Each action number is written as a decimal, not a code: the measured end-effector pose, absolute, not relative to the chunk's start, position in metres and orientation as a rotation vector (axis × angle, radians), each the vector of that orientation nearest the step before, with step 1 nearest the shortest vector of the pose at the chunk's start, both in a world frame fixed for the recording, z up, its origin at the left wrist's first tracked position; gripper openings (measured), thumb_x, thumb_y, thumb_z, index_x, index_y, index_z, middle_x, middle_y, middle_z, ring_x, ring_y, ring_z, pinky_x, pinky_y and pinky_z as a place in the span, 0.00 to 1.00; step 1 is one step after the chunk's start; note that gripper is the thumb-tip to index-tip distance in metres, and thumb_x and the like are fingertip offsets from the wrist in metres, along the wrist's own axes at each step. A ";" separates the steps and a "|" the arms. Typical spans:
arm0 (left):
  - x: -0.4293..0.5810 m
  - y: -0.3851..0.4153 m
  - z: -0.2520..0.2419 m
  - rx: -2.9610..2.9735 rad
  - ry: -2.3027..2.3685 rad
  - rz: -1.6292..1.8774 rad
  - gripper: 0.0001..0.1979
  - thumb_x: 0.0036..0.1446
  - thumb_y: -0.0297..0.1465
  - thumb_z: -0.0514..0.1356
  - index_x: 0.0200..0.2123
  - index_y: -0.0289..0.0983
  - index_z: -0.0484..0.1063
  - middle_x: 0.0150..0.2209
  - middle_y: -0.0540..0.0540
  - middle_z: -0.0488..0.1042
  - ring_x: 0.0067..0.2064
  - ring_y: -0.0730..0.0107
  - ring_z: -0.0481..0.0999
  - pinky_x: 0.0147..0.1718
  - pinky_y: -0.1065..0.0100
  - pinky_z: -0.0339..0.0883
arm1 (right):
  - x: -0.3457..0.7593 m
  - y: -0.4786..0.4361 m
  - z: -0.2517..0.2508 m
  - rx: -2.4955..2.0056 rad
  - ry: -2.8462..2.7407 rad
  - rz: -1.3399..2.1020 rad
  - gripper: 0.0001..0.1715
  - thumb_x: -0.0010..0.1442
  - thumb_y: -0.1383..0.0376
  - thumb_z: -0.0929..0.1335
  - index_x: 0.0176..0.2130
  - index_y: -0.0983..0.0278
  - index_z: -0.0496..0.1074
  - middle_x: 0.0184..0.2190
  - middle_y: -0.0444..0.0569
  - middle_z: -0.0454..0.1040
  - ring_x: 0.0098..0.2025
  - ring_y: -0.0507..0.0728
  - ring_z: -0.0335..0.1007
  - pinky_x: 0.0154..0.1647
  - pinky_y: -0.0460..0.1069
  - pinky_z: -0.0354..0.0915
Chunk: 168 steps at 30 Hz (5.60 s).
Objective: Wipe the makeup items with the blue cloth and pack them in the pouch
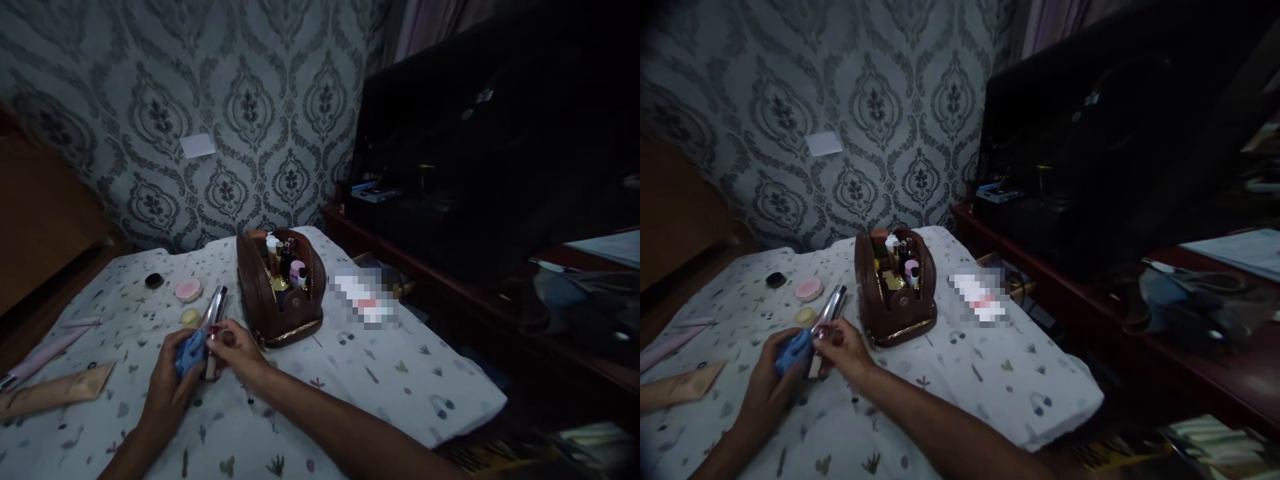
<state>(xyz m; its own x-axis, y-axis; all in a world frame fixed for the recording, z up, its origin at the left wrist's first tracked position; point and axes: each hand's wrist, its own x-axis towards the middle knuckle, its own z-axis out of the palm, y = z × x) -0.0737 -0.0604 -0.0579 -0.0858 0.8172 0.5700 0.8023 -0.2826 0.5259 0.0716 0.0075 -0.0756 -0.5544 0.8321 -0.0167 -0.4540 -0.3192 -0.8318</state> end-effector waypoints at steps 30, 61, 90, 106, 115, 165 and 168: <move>-0.082 -0.059 -0.052 2.227 1.566 1.307 0.10 0.60 0.41 0.62 0.36 0.41 0.71 0.33 0.50 0.74 0.34 0.67 0.76 0.34 0.71 0.70 | 0.077 0.013 -0.073 -0.578 -0.735 2.063 0.35 0.37 0.54 0.83 0.43 0.65 0.77 0.26 0.42 0.75 0.25 0.47 0.68 0.25 0.43 0.62; -0.083 -0.048 -0.050 1.817 1.731 1.253 0.20 0.56 0.47 0.61 0.44 0.38 0.75 0.40 0.45 0.80 0.40 0.60 0.79 0.42 0.62 0.74 | 0.076 0.007 -0.069 -0.560 -0.989 1.714 0.29 0.48 0.46 0.77 0.36 0.61 0.66 0.29 0.40 0.74 0.24 0.49 0.73 0.30 0.47 0.71; -0.082 -0.059 -0.057 2.405 1.599 1.229 0.13 0.65 0.29 0.54 0.51 0.38 0.71 0.49 0.40 0.74 0.51 0.61 0.76 0.52 0.60 0.72 | 0.077 0.002 -0.070 -0.669 -1.348 1.572 0.12 0.51 0.61 0.73 0.34 0.61 0.68 0.30 0.42 0.70 0.32 0.52 0.67 0.31 0.46 0.65; -0.106 -0.059 -0.045 2.536 1.982 0.400 0.15 0.57 0.29 0.55 0.47 0.39 0.73 0.41 0.44 0.76 0.39 0.58 0.78 0.33 0.62 0.71 | 0.079 0.010 -0.074 -0.592 -1.425 1.610 0.19 0.49 0.66 0.73 0.44 0.61 0.75 0.37 0.44 0.77 0.40 0.54 0.73 0.43 0.49 0.68; -0.105 -0.059 -0.039 2.483 2.057 0.549 0.15 0.60 0.31 0.54 0.48 0.42 0.74 0.46 0.43 0.74 0.41 0.59 0.77 0.29 0.66 0.69 | 0.081 0.006 -0.070 -0.713 -1.500 1.404 0.10 0.50 0.63 0.74 0.34 0.62 0.74 0.29 0.42 0.74 0.33 0.53 0.69 0.34 0.46 0.64; -0.087 -0.062 -0.045 2.693 1.534 1.125 0.11 0.64 0.26 0.56 0.47 0.39 0.74 0.43 0.43 0.78 0.44 0.63 0.77 0.44 0.64 0.73 | 0.075 0.013 -0.087 -0.664 -1.487 1.516 0.12 0.45 0.65 0.74 0.33 0.63 0.75 0.29 0.43 0.74 0.31 0.52 0.70 0.32 0.46 0.68; -0.098 -0.060 -0.047 2.679 1.628 0.978 0.12 0.62 0.25 0.56 0.47 0.38 0.74 0.43 0.42 0.78 0.44 0.60 0.77 0.42 0.62 0.73 | 0.076 0.014 -0.089 -0.671 -1.467 1.591 0.12 0.46 0.65 0.74 0.34 0.63 0.74 0.27 0.42 0.74 0.28 0.52 0.70 0.28 0.45 0.67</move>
<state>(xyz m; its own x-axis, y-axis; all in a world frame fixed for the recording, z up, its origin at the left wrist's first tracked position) -0.0980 -0.0604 -0.0468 0.3346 0.7627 0.5535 0.8469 -0.5009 0.1783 0.0757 0.0141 -0.0889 -0.4962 0.8540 0.1563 -0.2251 0.0473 -0.9732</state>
